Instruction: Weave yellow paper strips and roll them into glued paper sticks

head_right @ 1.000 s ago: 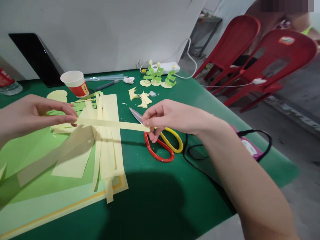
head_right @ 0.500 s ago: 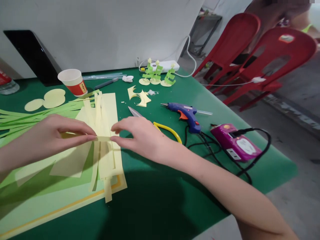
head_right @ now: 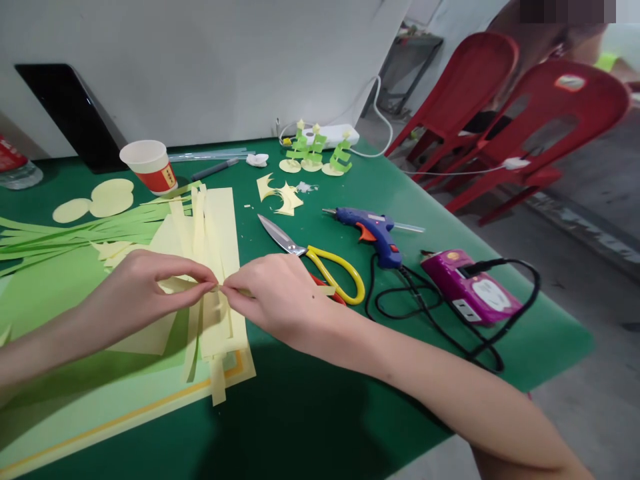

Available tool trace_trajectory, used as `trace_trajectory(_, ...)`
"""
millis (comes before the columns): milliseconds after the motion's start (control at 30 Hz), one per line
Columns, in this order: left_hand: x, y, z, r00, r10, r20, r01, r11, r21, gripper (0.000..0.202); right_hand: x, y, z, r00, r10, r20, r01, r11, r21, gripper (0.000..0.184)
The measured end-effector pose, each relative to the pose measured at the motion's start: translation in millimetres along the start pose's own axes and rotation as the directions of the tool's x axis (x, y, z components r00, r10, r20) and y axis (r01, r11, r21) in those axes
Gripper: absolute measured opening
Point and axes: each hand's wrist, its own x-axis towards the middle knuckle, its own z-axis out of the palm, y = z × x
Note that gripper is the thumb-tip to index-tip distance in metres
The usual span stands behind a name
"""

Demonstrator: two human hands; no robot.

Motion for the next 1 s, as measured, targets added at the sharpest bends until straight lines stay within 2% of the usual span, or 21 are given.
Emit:
trace_trajectory(133, 4.3, -1.8, -9.2, 0.998, -0.062, 0.001, 0.062, 0.998, -0.01, 0.014, -1.3, 2.9, -10.5, 1.0, -0.006, -0.014, 0.006, 1.0, -0.016, 0.033)
trace_trajectory(267, 10.2, -7.6, -23.6, 0.987, -0.16, -0.022, 0.16, 0.987, -0.003, 0.015, -3.6, 7.7, -31.3, 0.999, 0.022, -0.048, -0.023, 0.999, -0.023, 0.031)
trace_trajectory(400, 16.3, -23.9, -40.0, 0.965, -0.255, -0.065, 0.259, 0.963, 0.072, 0.017, -8.6, 19.2, -57.1, 0.992, 0.066, -0.105, -0.071, 0.996, -0.045, 0.025)
trace_trajectory(500, 19.0, -40.1, -50.6, 0.933, -0.354, -0.071, 0.36, 0.926, 0.116, 0.02, -15.9, 33.3, -75.2, 0.988, 0.045, -0.149, -0.06, 0.993, -0.098, 0.027)
trace_trajectory(633, 20.7, -51.3, -55.7, 0.893, -0.412, -0.182, 0.447, 0.86, 0.245, 0.018, -25.4, 48.9, -91.0, 0.986, -0.005, -0.168, -0.024, 0.986, -0.165, 0.023)
trace_trajectory(700, 21.4, -47.6, -53.2, 0.886, -0.389, -0.251, 0.445, 0.864, 0.233, 0.02, -25.8, 50.4, -91.5, 0.994, 0.006, -0.113, -0.024, 0.987, -0.158, 0.024)
trace_trajectory(767, 21.1, -37.8, -47.7, 0.891, -0.327, -0.316, 0.387, 0.909, 0.151, 0.025, -22.1, 47.1, -85.9, 0.999, 0.037, 0.0, -0.037, 0.992, -0.117, 0.029)
trace_trajectory(833, 18.2, -25.1, -40.0, 0.913, -0.211, -0.349, 0.251, 0.965, 0.076, 0.028, -15.3, 40.8, -75.6, 0.991, 0.057, 0.119, -0.053, 0.998, -0.041, 0.032)
trace_trajectory(900, 12.7, -13.7, -30.5, 0.962, -0.05, -0.268, 0.071, 0.995, 0.071, 0.029, -8.1, 33.6, -63.7, 0.978, 0.067, 0.199, -0.079, 0.996, 0.048, 0.031)
trace_trajectory(933, 9.4, -9.6, -25.2, 0.983, 0.032, -0.18, -0.013, 0.995, 0.102, 0.029, -5.1, 30.3, -58.3, 0.967, 0.079, 0.242, -0.104, 0.99, 0.091, 0.03)
trace_trajectory(1000, 3.2, -5.1, -14.5, 0.984, 0.176, -0.036, -0.169, 0.975, 0.147, 0.034, -0.8, 25.4, -49.6, 0.948, 0.093, 0.304, -0.153, 0.971, 0.182, 0.026)
